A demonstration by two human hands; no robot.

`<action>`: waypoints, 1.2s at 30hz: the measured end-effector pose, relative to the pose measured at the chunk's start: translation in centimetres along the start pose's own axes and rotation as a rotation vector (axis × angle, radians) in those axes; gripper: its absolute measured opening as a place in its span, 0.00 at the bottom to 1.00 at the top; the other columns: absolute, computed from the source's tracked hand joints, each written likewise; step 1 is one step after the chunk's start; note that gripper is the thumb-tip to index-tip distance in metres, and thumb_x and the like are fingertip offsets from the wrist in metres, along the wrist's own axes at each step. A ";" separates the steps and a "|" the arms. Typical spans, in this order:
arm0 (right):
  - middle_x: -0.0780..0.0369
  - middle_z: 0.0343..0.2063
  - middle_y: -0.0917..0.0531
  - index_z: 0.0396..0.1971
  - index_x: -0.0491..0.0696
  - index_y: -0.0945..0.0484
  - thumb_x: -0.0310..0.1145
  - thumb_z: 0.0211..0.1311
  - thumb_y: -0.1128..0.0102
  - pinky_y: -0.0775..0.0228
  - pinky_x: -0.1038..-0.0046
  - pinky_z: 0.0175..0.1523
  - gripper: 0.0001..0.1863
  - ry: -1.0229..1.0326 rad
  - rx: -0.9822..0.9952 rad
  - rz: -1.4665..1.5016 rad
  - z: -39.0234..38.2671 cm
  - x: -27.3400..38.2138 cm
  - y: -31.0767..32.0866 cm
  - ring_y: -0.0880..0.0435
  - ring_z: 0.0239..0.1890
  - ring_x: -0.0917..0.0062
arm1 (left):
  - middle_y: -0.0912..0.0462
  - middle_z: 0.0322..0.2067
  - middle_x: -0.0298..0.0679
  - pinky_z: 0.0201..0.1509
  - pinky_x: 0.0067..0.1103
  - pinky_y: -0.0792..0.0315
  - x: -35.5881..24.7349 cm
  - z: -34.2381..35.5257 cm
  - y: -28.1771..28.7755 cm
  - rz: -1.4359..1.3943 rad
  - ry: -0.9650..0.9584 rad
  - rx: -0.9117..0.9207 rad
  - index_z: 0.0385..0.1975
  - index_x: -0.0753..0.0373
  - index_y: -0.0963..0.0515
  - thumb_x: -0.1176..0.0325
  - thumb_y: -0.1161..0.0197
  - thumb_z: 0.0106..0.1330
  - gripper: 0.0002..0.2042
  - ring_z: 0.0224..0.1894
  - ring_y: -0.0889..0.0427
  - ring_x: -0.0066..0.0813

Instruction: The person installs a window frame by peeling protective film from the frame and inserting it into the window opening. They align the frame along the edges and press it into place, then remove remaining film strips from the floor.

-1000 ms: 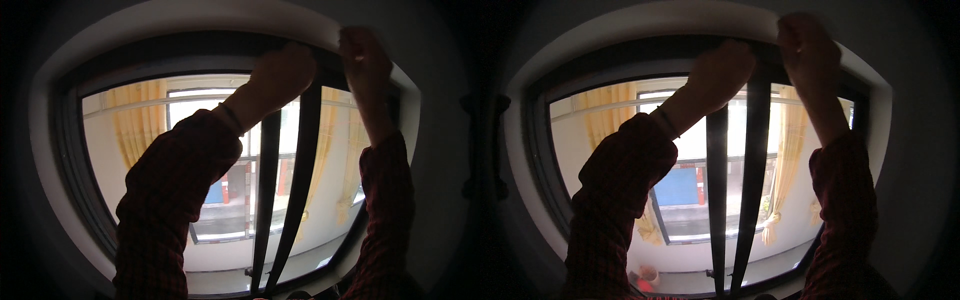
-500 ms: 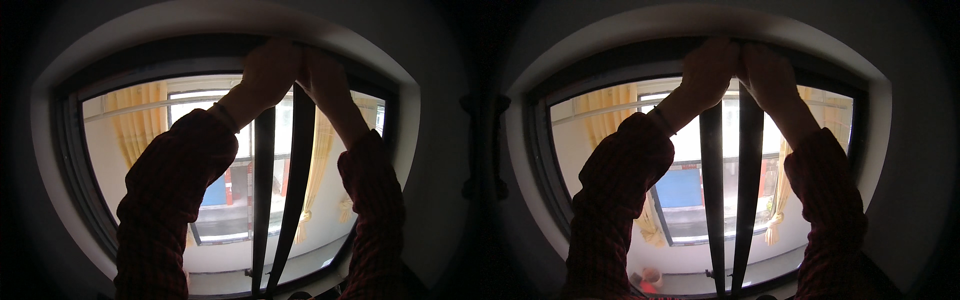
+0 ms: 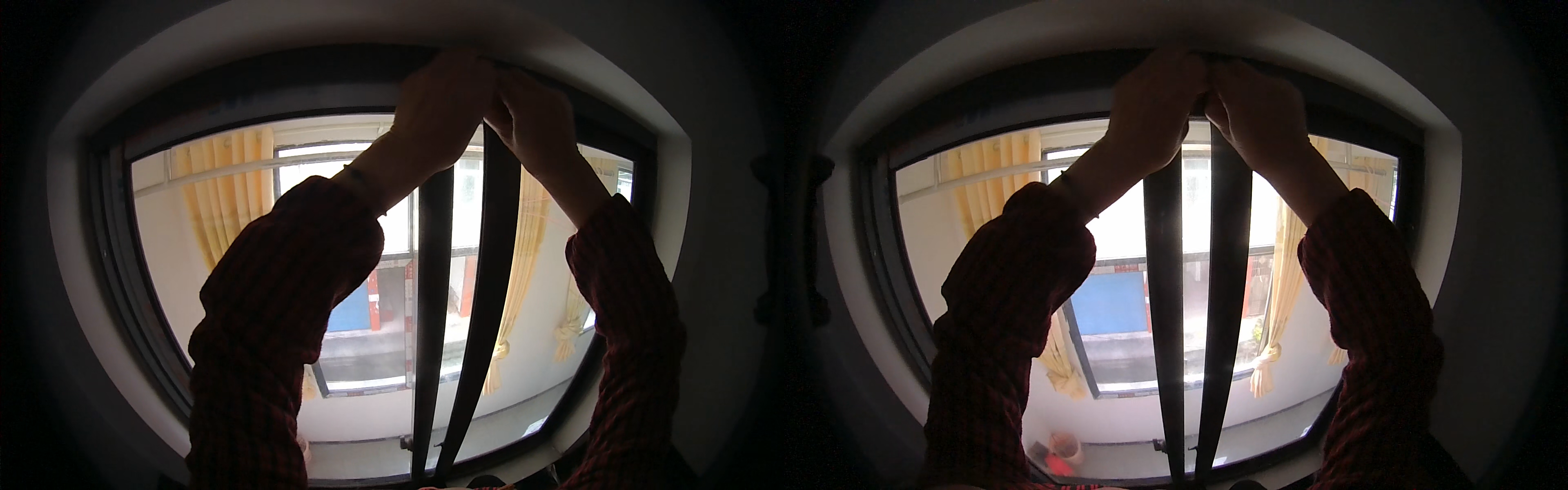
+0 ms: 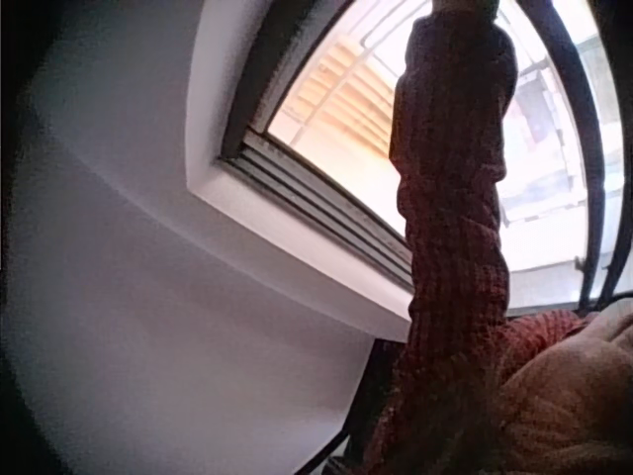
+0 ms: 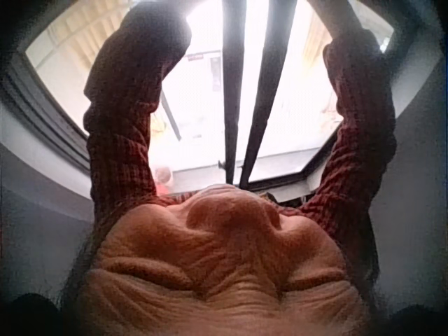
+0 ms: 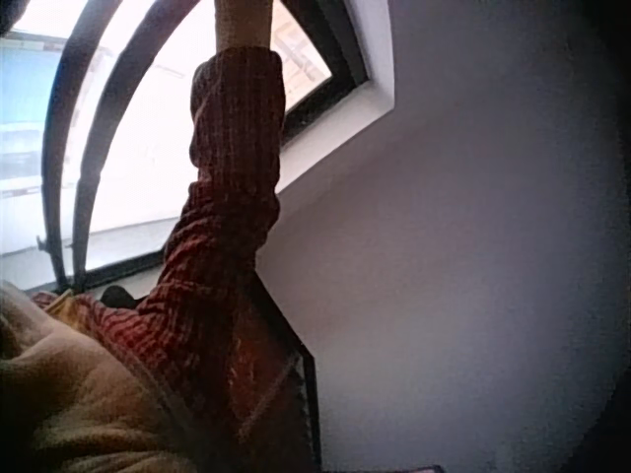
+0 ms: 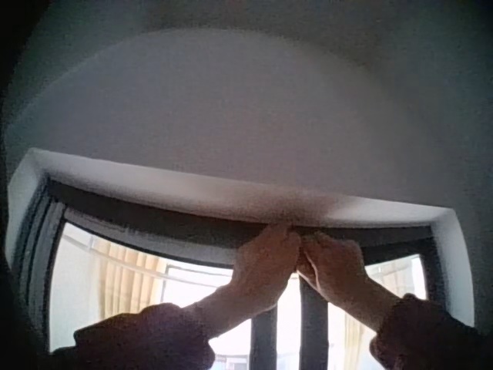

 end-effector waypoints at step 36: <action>0.60 0.33 0.16 0.42 0.47 0.22 0.32 0.59 0.29 0.20 0.68 0.43 0.14 0.100 -0.011 -0.140 0.7 1.1 0.2 0.14 0.35 0.68 | 0.24 0.41 0.47 0.52 0.31 0.23 1.0 0.1 -0.2 0.102 -0.003 0.289 0.43 0.67 0.27 0.71 0.38 0.59 0.13 0.49 0.22 0.42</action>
Point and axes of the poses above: each hand's wrist, its own z-axis towards the middle knuckle, its own y-axis out of the back of the hand, x = y × z, the point moved 6 cm from there along z, towards the middle knuckle
